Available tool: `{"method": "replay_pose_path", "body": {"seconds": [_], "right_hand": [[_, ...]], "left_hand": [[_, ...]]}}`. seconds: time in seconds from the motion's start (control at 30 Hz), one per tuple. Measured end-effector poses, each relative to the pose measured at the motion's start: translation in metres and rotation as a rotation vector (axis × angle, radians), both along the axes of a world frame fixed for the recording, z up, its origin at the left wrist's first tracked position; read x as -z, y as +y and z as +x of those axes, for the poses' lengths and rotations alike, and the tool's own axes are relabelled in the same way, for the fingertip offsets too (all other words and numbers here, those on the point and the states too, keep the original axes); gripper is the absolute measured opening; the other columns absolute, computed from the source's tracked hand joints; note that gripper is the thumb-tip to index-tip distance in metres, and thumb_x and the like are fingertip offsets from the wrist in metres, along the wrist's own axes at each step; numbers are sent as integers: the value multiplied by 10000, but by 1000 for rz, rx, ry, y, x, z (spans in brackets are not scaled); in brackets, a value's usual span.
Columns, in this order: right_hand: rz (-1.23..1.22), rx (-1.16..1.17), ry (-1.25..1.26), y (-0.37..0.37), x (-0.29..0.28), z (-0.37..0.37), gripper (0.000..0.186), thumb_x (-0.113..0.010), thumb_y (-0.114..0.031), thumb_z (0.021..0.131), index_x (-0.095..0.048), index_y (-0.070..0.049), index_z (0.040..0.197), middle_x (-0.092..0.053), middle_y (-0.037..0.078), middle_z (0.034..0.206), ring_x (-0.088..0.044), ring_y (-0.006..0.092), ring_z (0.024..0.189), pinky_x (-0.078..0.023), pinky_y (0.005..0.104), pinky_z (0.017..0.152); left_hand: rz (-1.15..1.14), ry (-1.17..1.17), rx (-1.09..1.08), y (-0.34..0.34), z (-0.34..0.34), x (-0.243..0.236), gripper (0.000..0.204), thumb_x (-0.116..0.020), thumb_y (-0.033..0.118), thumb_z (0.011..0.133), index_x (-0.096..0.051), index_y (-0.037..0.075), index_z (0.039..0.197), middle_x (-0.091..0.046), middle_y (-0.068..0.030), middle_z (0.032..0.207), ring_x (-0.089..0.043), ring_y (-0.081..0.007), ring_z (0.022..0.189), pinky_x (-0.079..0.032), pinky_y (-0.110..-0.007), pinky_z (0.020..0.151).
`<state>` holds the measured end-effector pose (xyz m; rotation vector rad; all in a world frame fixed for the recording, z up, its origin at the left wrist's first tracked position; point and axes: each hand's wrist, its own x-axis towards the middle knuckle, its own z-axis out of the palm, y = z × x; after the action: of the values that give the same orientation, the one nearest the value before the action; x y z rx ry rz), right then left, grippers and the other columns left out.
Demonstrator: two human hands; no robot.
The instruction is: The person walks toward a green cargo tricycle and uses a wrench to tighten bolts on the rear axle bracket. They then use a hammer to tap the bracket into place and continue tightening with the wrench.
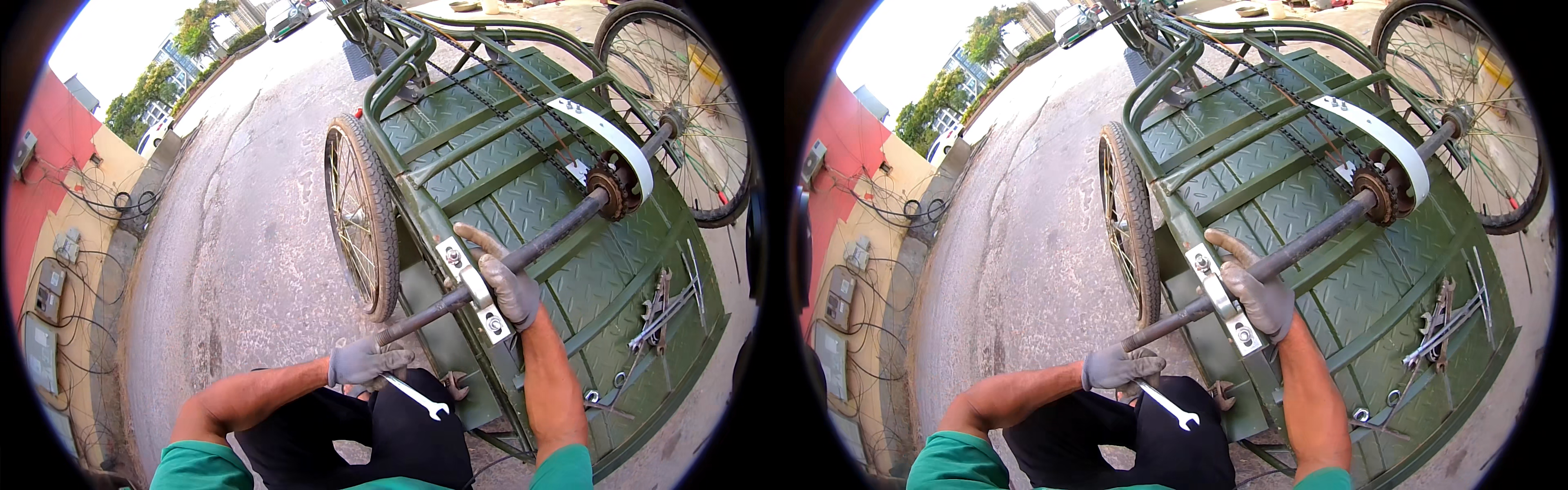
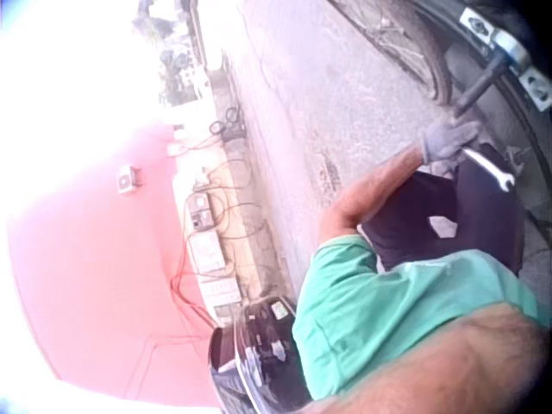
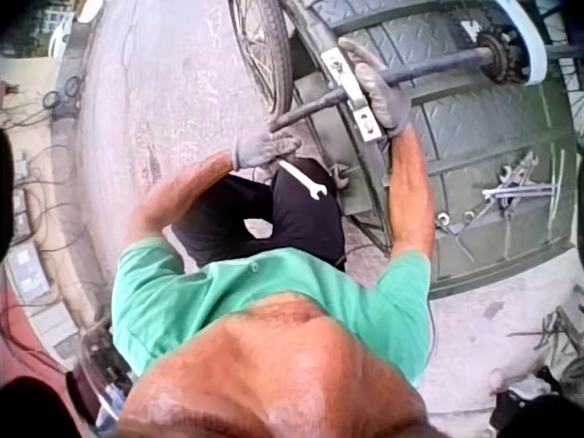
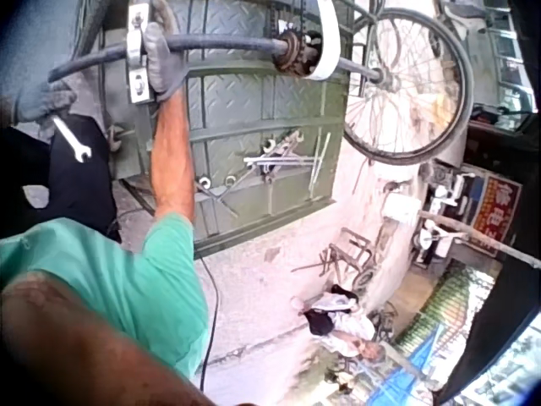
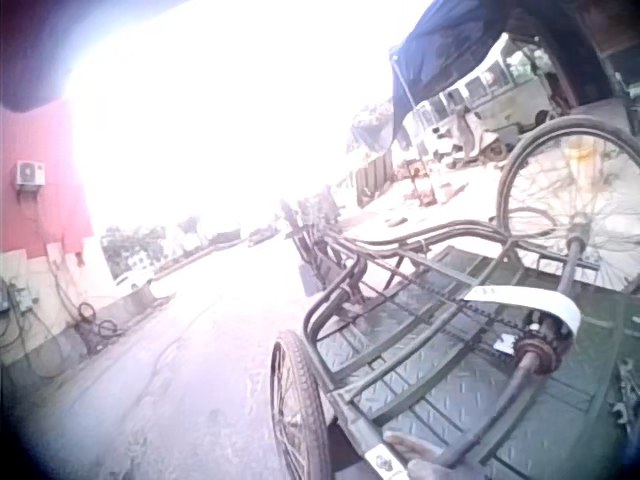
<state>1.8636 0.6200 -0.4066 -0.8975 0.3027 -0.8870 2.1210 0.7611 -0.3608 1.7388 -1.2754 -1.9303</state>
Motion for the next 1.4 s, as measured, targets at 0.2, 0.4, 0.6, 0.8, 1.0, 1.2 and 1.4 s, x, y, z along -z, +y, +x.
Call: {"method": "replay_pose_path", "body": {"seconds": [0.2, 0.4, 0.6, 0.8, 1.0, 1.2, 1.4], "right_hand": [[0, 16, -46, -3, 4, -2, 656, -567, -221, 981, -348, 9, 1555, -644, 46, 934, -705, 173, 927, -588, 328, 835], [-58, 11, -8, -5, 7, -1, 662, -567, -278, 997, -353, 2, 1557, -645, 58, 984, -693, 177, 941, -575, 339, 858], [-11, 12, 16, -2, 0, -2, 655, -565, -271, 997, -357, -6, 1558, -643, 52, 1000, -676, 157, 919, -555, 307, 844], [-10, 10, 41, -3, 1, -3, 675, -587, -264, 978, -357, -1, 1555, -640, 30, 941, -650, 117, 875, -531, 273, 800], [-12, 11, 18, -3, 0, -1, 713, -605, -283, 957, -349, 8, 1556, -628, 17, 908, -643, 105, 859, -523, 265, 777], [-15, 4, 18, -3, -2, 0, 695, -586, -277, 972, -342, 6, 1558, -643, 30, 961, -643, 101, 868, -530, 264, 782], [14, 7, -28, -5, 0, 1, 645, -550, -185, 984, -335, -11, 1567, -661, 109, 1226, -668, 105, 919, -555, 272, 816]], "left_hand": [[-7, -40, -221, -31, 44, -25, 387, -691, 383, 993, -638, 28, 848, -547, -3, 577, -511, -93, 427, -430, -263, 397], [-322, -73, -291, -76, 66, -75, 269, -713, 262, 985, -646, 2, 966, -508, 16, 590, -504, -94, 449, -463, -259, 429], [-441, -241, 42, -143, 32, -91, 269, -751, 278, 961, -685, 18, 945, -589, 6, 634, -560, -68, 499, -434, -227, 429], [-417, -384, 253, -178, 19, -96, 275, -761, 281, 951, -700, 13, 946, -603, -3, 651, -556, -74, 516, -441, -235, 445], [-367, -460, 456, -202, 8, -101, 270, -758, 270, 954, -696, 20, 871, -566, 12, 605, -537, -76, 498, -413, -240, 435], [-653, -494, 369, -168, 6, -74, 418, -649, 404, 1021, -653, 48, 802, -513, 22, 560, -482, -66, 442, -393, -242, 401], [-274, -4, -306, -51, -34, -35, 464, -504, 431, 1086, -634, 30, 891, -456, 20, 579, -424, -76, 428, -378, -237, 397]]}}
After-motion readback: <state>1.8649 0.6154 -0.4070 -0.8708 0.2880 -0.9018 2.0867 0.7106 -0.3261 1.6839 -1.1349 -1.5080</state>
